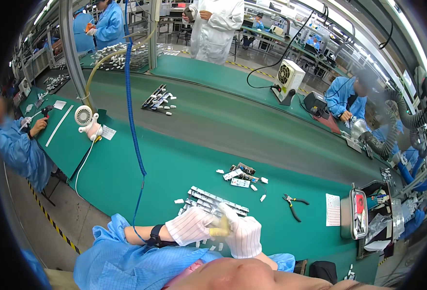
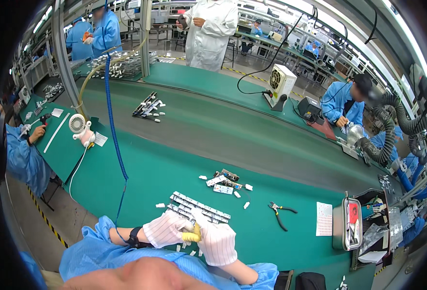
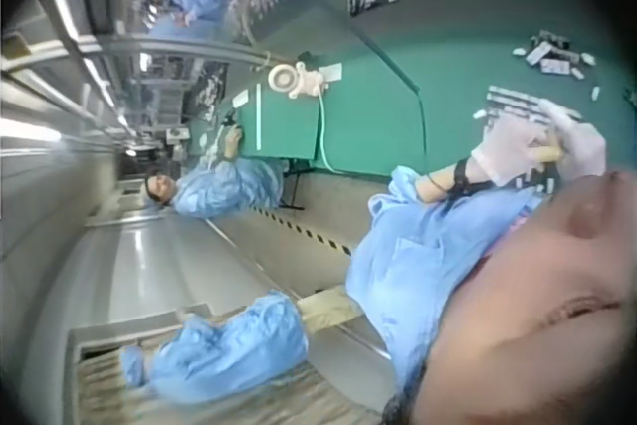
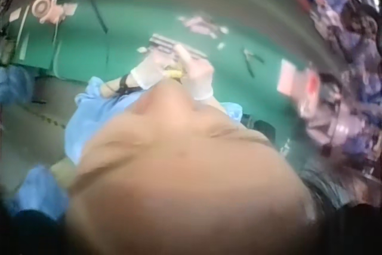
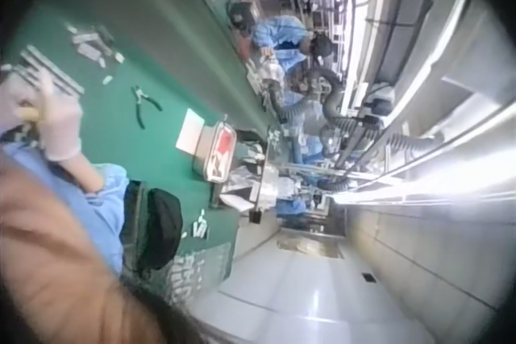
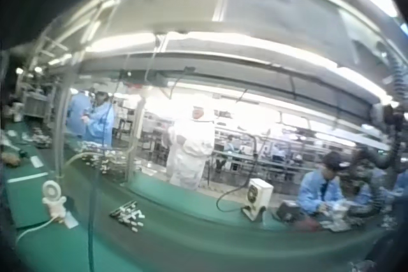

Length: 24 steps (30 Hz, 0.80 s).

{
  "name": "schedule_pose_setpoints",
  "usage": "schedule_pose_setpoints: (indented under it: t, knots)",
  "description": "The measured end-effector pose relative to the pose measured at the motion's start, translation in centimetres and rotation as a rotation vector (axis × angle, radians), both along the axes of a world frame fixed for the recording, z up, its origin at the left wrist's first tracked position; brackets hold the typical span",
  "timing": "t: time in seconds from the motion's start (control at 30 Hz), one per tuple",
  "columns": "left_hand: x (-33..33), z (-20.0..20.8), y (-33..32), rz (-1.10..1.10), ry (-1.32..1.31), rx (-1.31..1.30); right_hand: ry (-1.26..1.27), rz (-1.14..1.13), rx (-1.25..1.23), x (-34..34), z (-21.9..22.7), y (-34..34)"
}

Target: Manually assemble and inspect electronic circuit board panels using precision pliers at a workstation.

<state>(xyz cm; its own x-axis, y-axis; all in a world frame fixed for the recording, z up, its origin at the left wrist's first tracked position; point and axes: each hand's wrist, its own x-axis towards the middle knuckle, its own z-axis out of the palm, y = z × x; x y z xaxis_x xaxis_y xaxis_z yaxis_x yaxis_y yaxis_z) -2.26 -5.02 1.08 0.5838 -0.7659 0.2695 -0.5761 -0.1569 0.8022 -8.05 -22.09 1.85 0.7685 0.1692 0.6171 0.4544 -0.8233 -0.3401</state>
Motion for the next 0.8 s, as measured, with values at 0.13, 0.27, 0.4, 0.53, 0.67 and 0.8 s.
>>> schedule_pose_setpoints:
  t: [0.13,0.27,0.4,0.53,0.67,0.8]
  knots:
    - [-0.4,-0.8,0.6,0.079,0.140,-0.014,-0.009,-0.022,-0.098,-0.1,0.1,0.9]
    - [-0.5,-1.5,1.9,0.047,0.118,-0.067,-0.015,0.014,-0.176,0.7,-0.2,1.7]
    - [0.1,-1.8,2.7,-0.002,-0.330,-0.064,0.102,0.084,-0.110,1.2,0.2,2.1]
    - [-0.1,-1.8,2.6,-0.311,0.013,-0.132,0.155,0.086,-0.125,0.8,0.1,2.6]
    - [0.0,-2.8,3.2,-0.399,0.161,-0.117,0.172,0.154,-0.086,1.4,-0.2,3.2]
    - [0.3,-0.4,2.9,-0.398,0.487,0.038,0.057,0.130,-0.025,1.1,0.6,3.0]
